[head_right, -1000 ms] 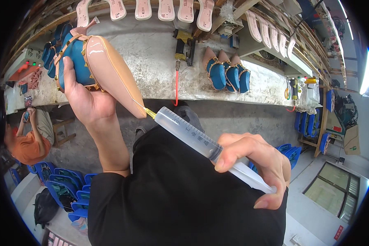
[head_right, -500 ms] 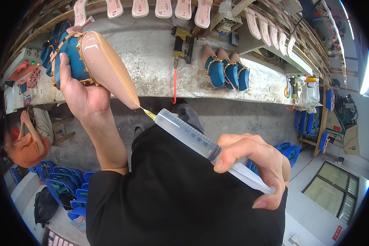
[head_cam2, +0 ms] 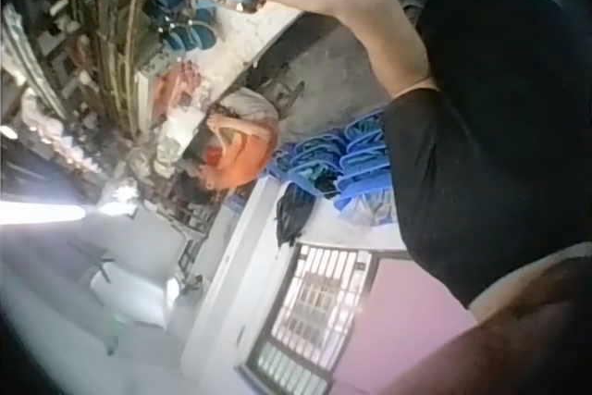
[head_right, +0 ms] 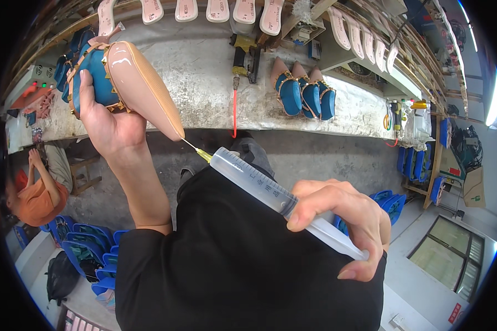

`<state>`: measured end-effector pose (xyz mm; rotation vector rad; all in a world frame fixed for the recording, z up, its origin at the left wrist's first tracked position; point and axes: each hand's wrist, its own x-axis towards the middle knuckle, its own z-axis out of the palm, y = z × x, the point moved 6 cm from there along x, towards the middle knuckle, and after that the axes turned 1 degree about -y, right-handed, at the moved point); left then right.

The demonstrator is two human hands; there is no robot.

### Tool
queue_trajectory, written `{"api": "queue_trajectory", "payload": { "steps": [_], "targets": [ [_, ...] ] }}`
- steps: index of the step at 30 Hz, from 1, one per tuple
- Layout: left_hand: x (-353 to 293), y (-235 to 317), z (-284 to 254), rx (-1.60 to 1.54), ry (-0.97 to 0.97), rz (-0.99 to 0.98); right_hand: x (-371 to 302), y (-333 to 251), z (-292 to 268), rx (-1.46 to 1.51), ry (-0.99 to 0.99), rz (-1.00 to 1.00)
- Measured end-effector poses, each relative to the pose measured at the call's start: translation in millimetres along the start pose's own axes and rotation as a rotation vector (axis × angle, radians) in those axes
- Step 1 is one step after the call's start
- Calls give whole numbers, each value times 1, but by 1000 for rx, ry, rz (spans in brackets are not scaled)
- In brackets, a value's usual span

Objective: The person applies glue along the edges of high-heeled shoes using a syringe, setting them onto the workbench and picking up additional shoes to glue.

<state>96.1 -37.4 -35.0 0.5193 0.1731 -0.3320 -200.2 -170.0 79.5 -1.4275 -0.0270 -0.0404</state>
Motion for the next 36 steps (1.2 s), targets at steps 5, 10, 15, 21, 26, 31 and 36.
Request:
{"api": "queue_trajectory", "payload": {
  "steps": [5, 10, 15, 21, 26, 31, 36],
  "targets": [
    [5, 1, -7, -5, 38, -1, -11, -2, -13, 141, 199, -80],
    [2, -13, -5, -16, 54, -58, -9, -14, -42, 126, 188, -268],
    [-17, -44, -3, -15, 68, -202, 46, 24, -12, -482, 305, -481],
    [-40, -80, 0, -99, -17, -383, 74, 55, -1, -718, 589, -638],
    [-66, -114, -3, -122, 92, -554, 80, 54, -13, -619, 698, -557],
    [-80, -127, -15, -91, 15, -583, 83, 46, -40, -582, 827, -448],
    [-101, -125, -18, 16, -118, -727, 80, 42, -67, -498, 949, -298]
  ]
}}
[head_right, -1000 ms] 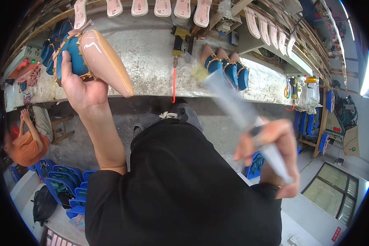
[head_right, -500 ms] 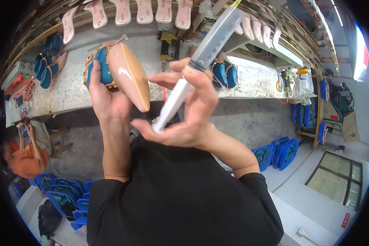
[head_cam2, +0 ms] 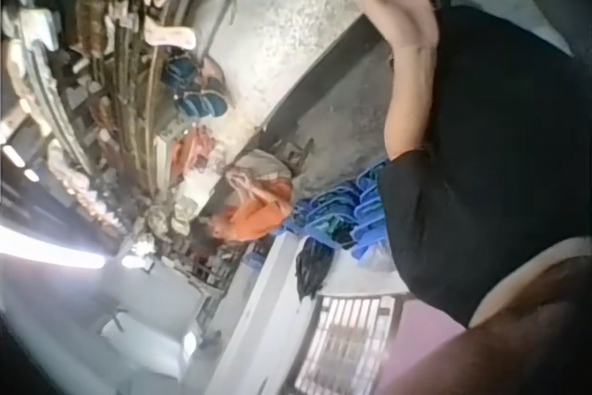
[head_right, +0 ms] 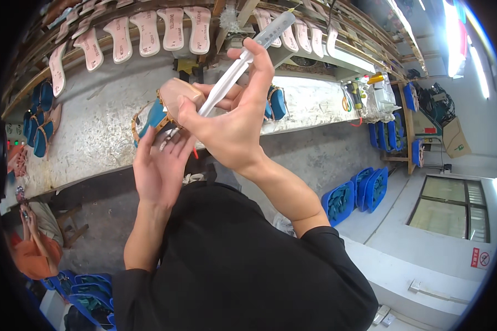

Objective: The person applies glue along the edges of high-heeled shoes using a syringe, setting them onto the workbench and picking up additional shoes to glue.

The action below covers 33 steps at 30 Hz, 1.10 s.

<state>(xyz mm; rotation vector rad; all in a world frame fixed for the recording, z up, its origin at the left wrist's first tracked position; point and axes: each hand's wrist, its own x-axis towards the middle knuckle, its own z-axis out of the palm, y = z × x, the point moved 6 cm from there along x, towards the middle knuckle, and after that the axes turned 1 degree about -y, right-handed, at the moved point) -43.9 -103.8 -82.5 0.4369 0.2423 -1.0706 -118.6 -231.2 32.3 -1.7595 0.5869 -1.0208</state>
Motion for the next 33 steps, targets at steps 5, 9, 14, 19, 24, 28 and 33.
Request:
{"api": "queue_trajectory", "payload": {
  "steps": [5, 9, 14, 19, 24, 28, 33],
  "targets": [
    [-32, 5, 4, 254, -151, -226, 8, 6, -2, 14, 24, 112],
    [-54, 41, 44, 1272, -404, 788, 9, 5, -1, 14, 3, 140],
    [-32, 42, 69, 1967, -245, 1192, 3, -11, 13, 78, -41, 173],
    [-12, 40, 56, 1956, -370, 1080, 8, -11, 14, -9, -87, -14],
    [-15, 69, 67, 1850, -374, 1031, 15, -44, -17, 45, -319, -193],
    [-24, 98, 88, 1796, -391, 992, -10, -85, -52, 220, -526, -243],
    [-31, 115, 106, 1812, -403, 1033, -25, -102, -44, 118, -776, -236]
  ]
}}
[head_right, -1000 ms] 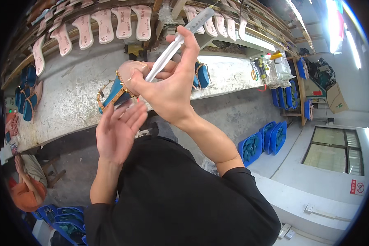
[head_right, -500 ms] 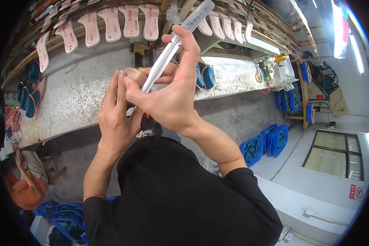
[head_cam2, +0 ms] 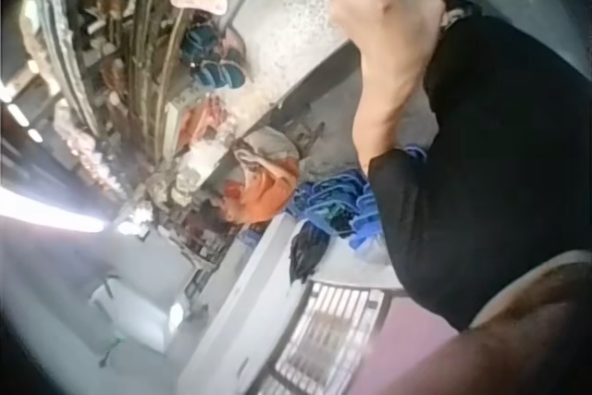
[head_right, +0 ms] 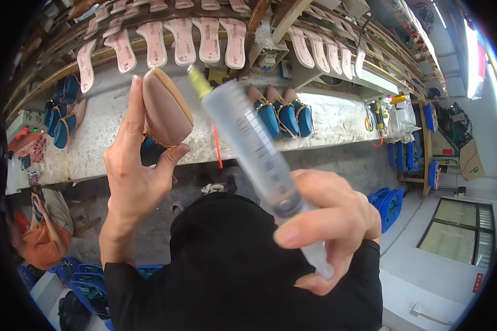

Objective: The person applies glue along the edges of high-heeled shoes using a syringe, setting them onto the workbench and picking up additional shoes to glue.

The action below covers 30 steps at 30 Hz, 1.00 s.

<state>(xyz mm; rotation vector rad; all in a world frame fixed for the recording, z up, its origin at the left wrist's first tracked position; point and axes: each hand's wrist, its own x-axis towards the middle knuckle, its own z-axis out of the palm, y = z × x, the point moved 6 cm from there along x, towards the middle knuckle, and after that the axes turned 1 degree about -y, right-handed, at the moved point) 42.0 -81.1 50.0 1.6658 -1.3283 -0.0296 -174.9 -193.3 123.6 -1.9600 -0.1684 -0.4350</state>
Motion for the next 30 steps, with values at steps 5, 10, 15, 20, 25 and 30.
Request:
{"api": "queue_trajectory", "payload": {
  "steps": [5, 10, 15, 20, 25, 30],
  "targets": [
    [-2, 4, -9, 67, -47, -56, 13, -2, 10, -66, -66, -109],
    [-2, 5, -13, 154, -51, -61, 19, -2, 11, -112, -173, -94],
    [-1, 4, -17, 164, -57, -69, 26, -2, 12, -133, -194, -100],
    [0, 4, -18, 181, -66, -87, 30, -4, 12, -159, -225, -83],
    [0, 5, -17, 180, -79, -107, 30, -3, 11, -163, -242, -70],
    [-3, 3, -16, 145, -63, -95, 30, -3, 11, -143, -231, -80]
  ]
}}
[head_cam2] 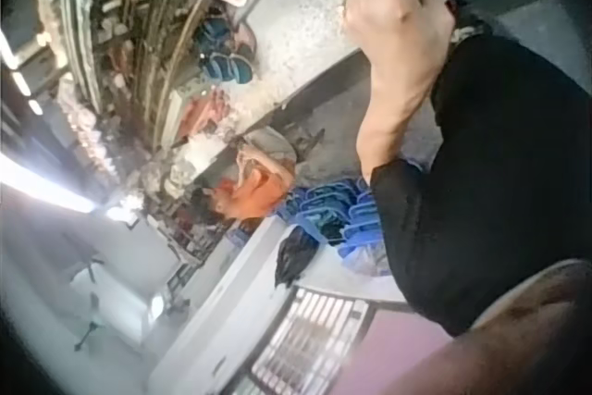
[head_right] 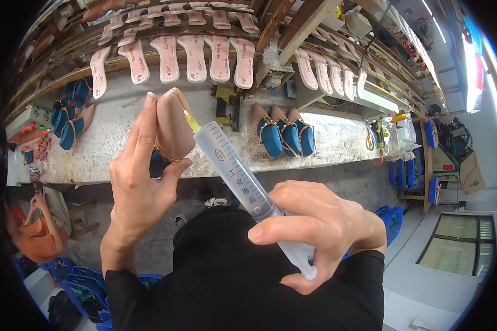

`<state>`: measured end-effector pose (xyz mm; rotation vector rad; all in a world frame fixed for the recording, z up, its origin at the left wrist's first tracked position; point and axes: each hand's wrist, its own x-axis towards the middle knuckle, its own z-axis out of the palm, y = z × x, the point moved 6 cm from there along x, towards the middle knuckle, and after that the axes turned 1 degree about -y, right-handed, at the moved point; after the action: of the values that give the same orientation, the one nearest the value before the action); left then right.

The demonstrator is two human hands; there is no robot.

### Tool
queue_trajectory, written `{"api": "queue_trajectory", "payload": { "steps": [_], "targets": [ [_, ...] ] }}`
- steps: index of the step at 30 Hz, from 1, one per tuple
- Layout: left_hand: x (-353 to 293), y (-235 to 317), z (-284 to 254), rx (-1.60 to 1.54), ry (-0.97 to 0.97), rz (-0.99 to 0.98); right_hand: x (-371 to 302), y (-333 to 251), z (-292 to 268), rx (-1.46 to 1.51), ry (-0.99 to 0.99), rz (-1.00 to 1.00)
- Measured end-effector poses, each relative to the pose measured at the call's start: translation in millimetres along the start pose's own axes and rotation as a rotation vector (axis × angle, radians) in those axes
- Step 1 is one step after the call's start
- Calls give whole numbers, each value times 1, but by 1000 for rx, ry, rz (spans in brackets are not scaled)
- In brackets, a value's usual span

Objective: The person applies glue along the edges of high-heeled shoes using a syringe, setting them onto the workbench and picking up additional shoes to glue.

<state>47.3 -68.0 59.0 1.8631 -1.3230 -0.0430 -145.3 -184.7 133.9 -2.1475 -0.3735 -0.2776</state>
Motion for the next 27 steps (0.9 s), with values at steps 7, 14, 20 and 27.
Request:
{"api": "queue_trajectory", "payload": {
  "steps": [7, 14, 20, 27],
  "targets": [
    [-2, 1, 0, -246, -44, -27, 0, 2, 0, 81, 42, -37],
    [-4, -1, 2, -424, -106, -96, -5, 4, -3, 177, 61, -6],
    [-5, 0, -1, -421, -91, -60, -12, 6, -5, 231, 137, 38],
    [-5, -3, 4, -532, -140, -108, -14, 5, -3, 286, 220, 26]
  ]
}}
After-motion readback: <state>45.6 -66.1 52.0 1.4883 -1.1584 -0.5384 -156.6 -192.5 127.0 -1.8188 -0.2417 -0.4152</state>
